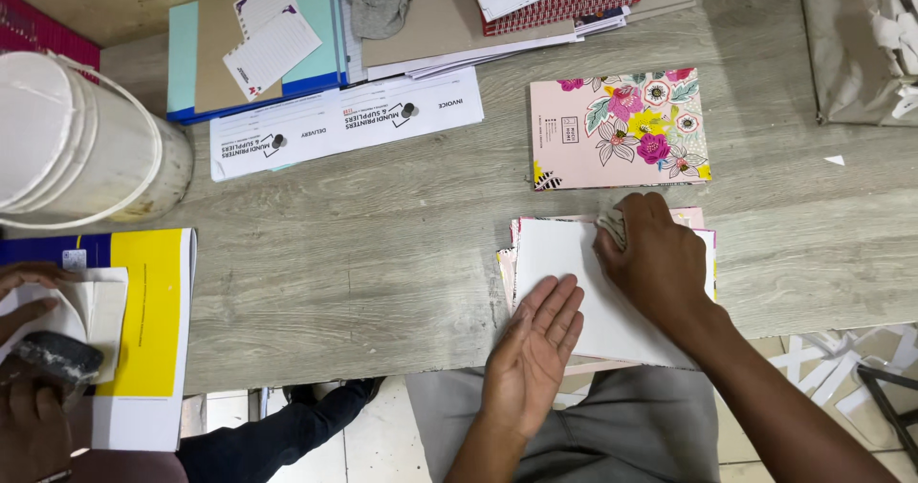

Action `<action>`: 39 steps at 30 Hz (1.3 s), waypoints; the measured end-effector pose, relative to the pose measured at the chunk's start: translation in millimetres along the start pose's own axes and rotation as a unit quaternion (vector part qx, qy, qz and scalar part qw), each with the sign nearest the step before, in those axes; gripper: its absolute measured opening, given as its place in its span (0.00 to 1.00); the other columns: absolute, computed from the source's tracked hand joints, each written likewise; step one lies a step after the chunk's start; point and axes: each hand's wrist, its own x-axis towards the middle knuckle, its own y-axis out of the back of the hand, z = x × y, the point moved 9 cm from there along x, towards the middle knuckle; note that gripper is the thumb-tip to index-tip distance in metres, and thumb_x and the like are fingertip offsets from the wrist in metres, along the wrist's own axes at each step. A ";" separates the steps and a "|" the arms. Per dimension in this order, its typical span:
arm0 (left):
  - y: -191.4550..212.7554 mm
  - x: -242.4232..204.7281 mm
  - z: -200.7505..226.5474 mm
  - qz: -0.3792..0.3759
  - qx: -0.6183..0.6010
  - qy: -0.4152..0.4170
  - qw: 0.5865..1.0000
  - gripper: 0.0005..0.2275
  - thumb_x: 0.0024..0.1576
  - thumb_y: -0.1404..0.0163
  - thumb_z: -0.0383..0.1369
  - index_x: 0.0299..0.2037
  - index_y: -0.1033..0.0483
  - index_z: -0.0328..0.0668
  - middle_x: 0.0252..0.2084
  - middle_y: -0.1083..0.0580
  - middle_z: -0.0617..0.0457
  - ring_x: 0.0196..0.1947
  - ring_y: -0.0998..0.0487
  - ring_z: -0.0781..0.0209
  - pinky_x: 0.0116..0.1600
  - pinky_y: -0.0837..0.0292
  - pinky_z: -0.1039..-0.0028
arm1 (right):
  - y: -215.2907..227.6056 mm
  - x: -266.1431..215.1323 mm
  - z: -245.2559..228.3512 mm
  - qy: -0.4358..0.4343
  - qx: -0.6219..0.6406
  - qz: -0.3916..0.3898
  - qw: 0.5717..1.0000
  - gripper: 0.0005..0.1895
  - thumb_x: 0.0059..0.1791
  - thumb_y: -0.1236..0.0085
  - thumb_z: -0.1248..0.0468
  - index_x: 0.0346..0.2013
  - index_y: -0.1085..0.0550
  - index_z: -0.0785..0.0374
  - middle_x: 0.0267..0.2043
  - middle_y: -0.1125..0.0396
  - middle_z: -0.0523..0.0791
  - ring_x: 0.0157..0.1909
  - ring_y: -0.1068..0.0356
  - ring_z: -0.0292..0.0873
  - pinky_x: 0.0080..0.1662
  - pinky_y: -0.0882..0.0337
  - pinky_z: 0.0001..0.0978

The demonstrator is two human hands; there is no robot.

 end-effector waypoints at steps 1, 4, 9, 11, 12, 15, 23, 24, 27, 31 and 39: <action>-0.9 -1.2 -0.7 -0.002 -0.008 -0.019 1.000 0.26 0.70 0.53 0.41 0.75 0.39 0.34 0.80 0.41 0.34 0.80 0.41 0.43 0.81 0.45 0.59 | 3.1 -9.5 -2.2 0.019 -0.004 0.029 0.999 0.15 0.54 0.43 0.51 0.43 0.32 0.58 0.46 0.32 0.50 0.29 0.28 0.67 0.27 0.35 0.62; -4.9 -0.4 3.1 0.014 -0.044 -0.042 0.998 0.29 0.70 0.55 0.44 0.75 0.39 0.31 0.79 0.41 0.32 0.80 0.41 0.41 0.80 0.43 0.58 | -16.5 -86.0 -5.5 0.046 -0.024 0.022 0.998 0.17 0.52 0.41 0.46 0.45 0.31 0.53 0.44 0.34 0.46 0.26 0.29 0.61 0.24 0.34 0.58; -7.6 0.7 9.0 0.001 -0.064 -0.077 0.995 0.30 0.70 0.56 0.46 0.75 0.40 0.28 0.78 0.40 0.31 0.79 0.41 0.41 0.79 0.42 0.58 | -41.2 -134.8 37.7 0.053 0.009 -0.077 0.996 0.27 0.45 0.34 0.39 0.53 0.27 0.42 0.53 0.31 0.38 0.32 0.23 0.60 0.32 0.25 0.61; -5.3 -3.4 15.2 -0.014 -0.044 -0.097 0.994 0.31 0.71 0.57 0.47 0.75 0.42 0.26 0.78 0.41 0.29 0.79 0.41 0.40 0.79 0.42 0.56 | -22.6 -104.8 93.0 -0.078 -0.055 0.000 0.995 0.28 0.47 0.45 0.32 0.53 0.26 0.42 0.41 0.21 0.44 0.36 0.21 0.62 0.39 0.26 0.59; -5.0 -4.8 14.0 -0.013 -0.043 -0.095 0.994 0.31 0.71 0.57 0.47 0.75 0.42 0.26 0.78 0.41 0.29 0.79 0.41 0.40 0.79 0.42 0.56 | 1.7 -82.9 93.3 -0.080 -0.055 -0.002 0.995 0.28 0.47 0.45 0.32 0.53 0.26 0.42 0.41 0.21 0.44 0.36 0.21 0.62 0.39 0.26 0.59; -11.2 -10.2 18.7 -0.045 -0.051 -0.131 0.989 0.30 0.74 0.57 0.45 0.77 0.45 0.26 0.79 0.44 0.30 0.80 0.43 0.42 0.81 0.44 0.57 | 43.3 -28.8 127.2 -0.189 0.005 -0.038 0.981 0.23 0.60 0.51 0.41 0.46 0.28 0.58 0.40 0.22 0.55 0.41 0.23 0.71 0.46 0.29 0.62; -5.9 -7.5 22.3 -0.040 -0.093 -0.153 0.983 0.31 0.72 0.55 0.46 0.74 0.42 0.23 0.78 0.44 0.25 0.79 0.43 0.37 0.79 0.41 0.53 | 67.5 -29.4 145.5 -0.077 0.104 0.051 0.990 0.50 0.57 0.66 0.34 0.84 0.45 0.65 0.67 0.42 0.71 0.67 0.43 0.73 0.62 0.40 0.64; -6.8 -7.6 30.3 -0.040 -0.092 -0.154 0.983 0.31 0.72 0.55 0.46 0.74 0.42 0.23 0.78 0.44 0.25 0.79 0.43 0.37 0.79 0.41 0.53 | 64.6 -42.3 140.5 -0.076 0.105 0.052 0.990 0.50 0.57 0.66 0.34 0.84 0.45 0.65 0.67 0.42 0.71 0.67 0.43 0.73 0.62 0.40 0.64; -24.1 -5.4 61.7 -0.088 -0.141 -0.168 0.972 0.31 0.72 0.55 0.45 0.75 0.45 0.22 0.78 0.44 0.27 0.80 0.44 0.37 0.82 0.48 0.52 | 93.8 -85.3 98.4 0.084 0.067 0.253 0.962 0.30 0.64 0.51 0.53 0.70 0.27 0.77 0.63 0.34 0.67 0.64 0.38 0.67 0.64 0.41 0.58; -23.0 -2.0 109.2 0.112 0.290 -0.240 0.920 0.29 0.66 0.57 0.47 0.72 0.36 0.36 0.74 0.32 0.35 0.75 0.33 0.40 0.79 0.41 0.52 | 59.7 -106.8 97.2 -0.012 0.245 0.145 0.959 0.17 0.61 0.44 0.61 0.62 0.21 0.65 0.58 0.25 0.51 0.57 0.29 0.52 0.57 0.29 0.44; -20.6 61.9 86.6 0.075 0.668 -0.116 0.731 0.24 0.70 0.64 0.34 0.78 0.41 0.45 0.81 0.38 0.48 0.81 0.40 0.54 0.81 0.46 0.66 | 27.8 -96.4 95.9 -0.197 0.357 0.033 0.913 0.25 0.57 0.48 0.50 0.66 0.24 0.56 0.64 0.29 0.47 0.58 0.28 0.45 0.58 0.32 0.39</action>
